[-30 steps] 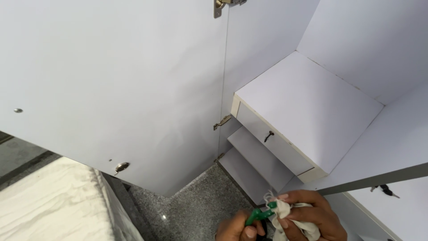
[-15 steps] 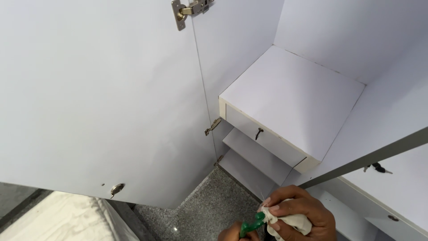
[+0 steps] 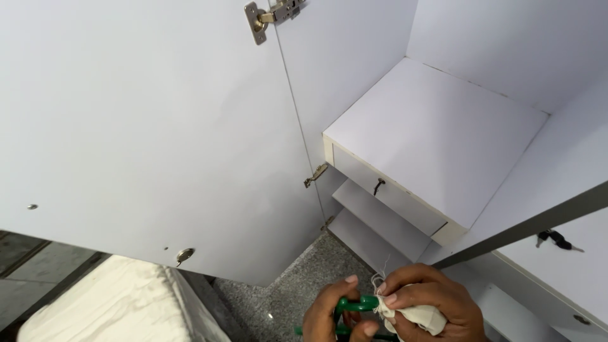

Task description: Clean a green plastic clothes hanger using a white wiping cloth.

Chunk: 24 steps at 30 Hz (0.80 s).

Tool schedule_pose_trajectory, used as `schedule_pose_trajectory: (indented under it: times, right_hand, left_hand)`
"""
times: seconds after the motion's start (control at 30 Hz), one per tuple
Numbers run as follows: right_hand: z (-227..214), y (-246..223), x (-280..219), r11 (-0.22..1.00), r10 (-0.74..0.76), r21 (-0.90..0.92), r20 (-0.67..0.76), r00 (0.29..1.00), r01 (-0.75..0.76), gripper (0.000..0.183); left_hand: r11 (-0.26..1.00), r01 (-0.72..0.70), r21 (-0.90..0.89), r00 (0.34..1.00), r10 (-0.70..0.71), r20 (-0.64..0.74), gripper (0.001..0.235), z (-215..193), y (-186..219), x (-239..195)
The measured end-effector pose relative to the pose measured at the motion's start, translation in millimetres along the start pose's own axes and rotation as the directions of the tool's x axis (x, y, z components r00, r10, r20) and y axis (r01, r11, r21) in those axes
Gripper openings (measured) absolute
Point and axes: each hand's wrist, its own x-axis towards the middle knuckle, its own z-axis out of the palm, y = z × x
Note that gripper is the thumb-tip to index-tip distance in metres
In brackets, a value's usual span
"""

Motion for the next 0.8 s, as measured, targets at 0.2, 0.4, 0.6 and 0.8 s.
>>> schedule_pose_trajectory:
  times: [0.2,0.4,0.6,0.8]
  right_hand:
    - [-15,-3,6,0.988,-0.124,0.097,0.018,0.992,0.121,0.022]
    - [-48,-20,9,0.965,-0.243,0.126,0.092,0.966,0.230,0.021]
    - [-59,-37,3,0.963,-0.242,0.135,0.058,0.969,0.232,0.022]
    - [-71,-38,-5,0.970,-0.208,0.148,0.082,0.975,0.194,0.021]
  left_hand:
    - [0.989,-0.149,0.016,0.987,0.150,-0.060,0.033,31,-1,-1]
    - [0.976,-0.214,-0.043,0.972,0.208,-0.110,0.032,50,-20,-19]
    - [0.971,-0.188,-0.146,0.972,0.162,-0.173,0.031,83,4,-34]
    - [0.984,-0.146,-0.105,0.971,0.121,-0.207,0.032,99,24,-40]
